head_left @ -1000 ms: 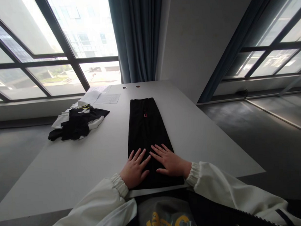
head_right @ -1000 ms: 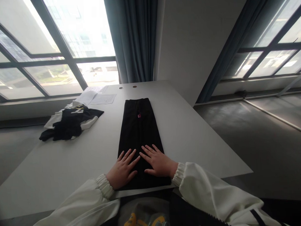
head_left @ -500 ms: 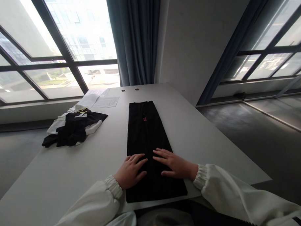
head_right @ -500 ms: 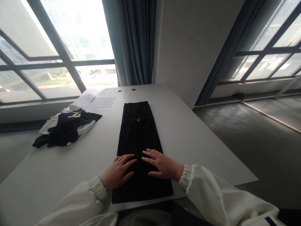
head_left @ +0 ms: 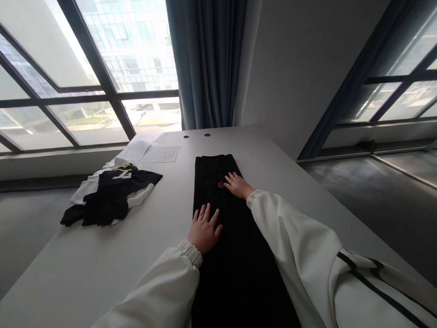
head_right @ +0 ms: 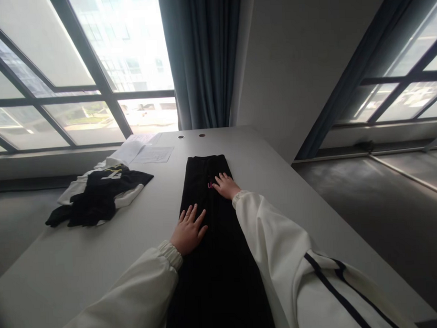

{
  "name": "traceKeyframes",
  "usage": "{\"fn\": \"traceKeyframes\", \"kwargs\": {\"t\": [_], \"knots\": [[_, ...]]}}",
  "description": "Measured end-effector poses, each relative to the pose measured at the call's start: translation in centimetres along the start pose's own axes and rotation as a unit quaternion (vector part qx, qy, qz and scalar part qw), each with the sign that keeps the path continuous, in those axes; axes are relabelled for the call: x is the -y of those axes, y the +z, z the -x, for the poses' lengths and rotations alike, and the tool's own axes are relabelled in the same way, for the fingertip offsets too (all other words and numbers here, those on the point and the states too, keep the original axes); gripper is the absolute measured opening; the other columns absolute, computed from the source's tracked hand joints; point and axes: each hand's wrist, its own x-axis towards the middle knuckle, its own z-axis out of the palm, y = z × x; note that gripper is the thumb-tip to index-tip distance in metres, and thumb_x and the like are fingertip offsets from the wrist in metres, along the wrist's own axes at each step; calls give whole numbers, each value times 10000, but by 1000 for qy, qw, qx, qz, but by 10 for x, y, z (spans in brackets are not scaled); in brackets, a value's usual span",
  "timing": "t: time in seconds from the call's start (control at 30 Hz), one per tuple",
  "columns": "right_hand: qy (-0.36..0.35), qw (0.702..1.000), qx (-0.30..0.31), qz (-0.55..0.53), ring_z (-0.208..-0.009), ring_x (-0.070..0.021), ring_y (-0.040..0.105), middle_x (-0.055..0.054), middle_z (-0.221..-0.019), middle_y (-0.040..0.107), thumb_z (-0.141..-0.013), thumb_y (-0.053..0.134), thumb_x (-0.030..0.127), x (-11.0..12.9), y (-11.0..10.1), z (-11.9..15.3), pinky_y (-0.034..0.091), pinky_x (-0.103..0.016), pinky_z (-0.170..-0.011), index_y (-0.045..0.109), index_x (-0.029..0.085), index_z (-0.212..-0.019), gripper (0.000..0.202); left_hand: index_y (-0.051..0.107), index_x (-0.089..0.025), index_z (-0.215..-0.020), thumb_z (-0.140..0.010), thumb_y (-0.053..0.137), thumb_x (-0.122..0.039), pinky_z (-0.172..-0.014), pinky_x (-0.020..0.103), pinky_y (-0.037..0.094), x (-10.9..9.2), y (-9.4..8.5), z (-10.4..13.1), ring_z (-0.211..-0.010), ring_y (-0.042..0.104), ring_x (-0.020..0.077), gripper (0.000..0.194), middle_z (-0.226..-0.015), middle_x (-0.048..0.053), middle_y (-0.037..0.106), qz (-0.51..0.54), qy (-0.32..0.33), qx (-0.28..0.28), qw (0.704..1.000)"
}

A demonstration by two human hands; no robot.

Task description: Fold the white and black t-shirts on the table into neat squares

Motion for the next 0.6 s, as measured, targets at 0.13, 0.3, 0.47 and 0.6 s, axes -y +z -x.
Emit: {"fn": "traceKeyframes", "kwargs": {"t": [0.13, 0.3, 0.47, 0.6], "knots": [[6, 1000, 1, 27, -1651, -352, 171, -204, -1777, 188, -1091, 307, 640, 8, 15, -18, 161, -550, -1322, 287, 124, -1706, 803, 483, -273, -1620, -1040, 561, -506, -1272, 627, 319, 1, 2, 6, -1605, 311, 398, 629, -1740, 149, 343, 21, 13, 0, 1000], [6, 1000, 1, 25, -1644, -378, 185, -167, -1784, 197, -1088, 268, 649, 9, 16, -29, 174, -617, -1303, 310, 180, -1706, 777, 479, -311, -1620, -1018, 594, -518, -1276, 634, 311, 7, 2, -7, -1611, 290, 407, 647, -1750, 111, 331, 45, -3, 2, 999], [-3, 1000, 20, 8, -1642, -376, 187, -106, -1787, 219, -1109, 270, 569, 17, 6, -60, 184, -638, -1295, 364, 202, -1684, 689, 434, -221, -1647, -1048, 518, -505, -1291, 625, 276, 26, 6, -39, -1614, 294, 383, 668, -1733, 159, 353, 50, -59, 8, 997], [16, 1000, 3, 2, -1626, -376, 227, -105, -1774, 270, -1109, 287, 557, 26, 5, -81, 231, -642, -1276, 440, 199, -1641, 659, 365, -274, -1680, -1075, 440, -500, -1277, 696, 240, 43, 7, -56, -1619, 290, 359, 650, -1732, 122, 364, 56, -90, 15, 994]]}}
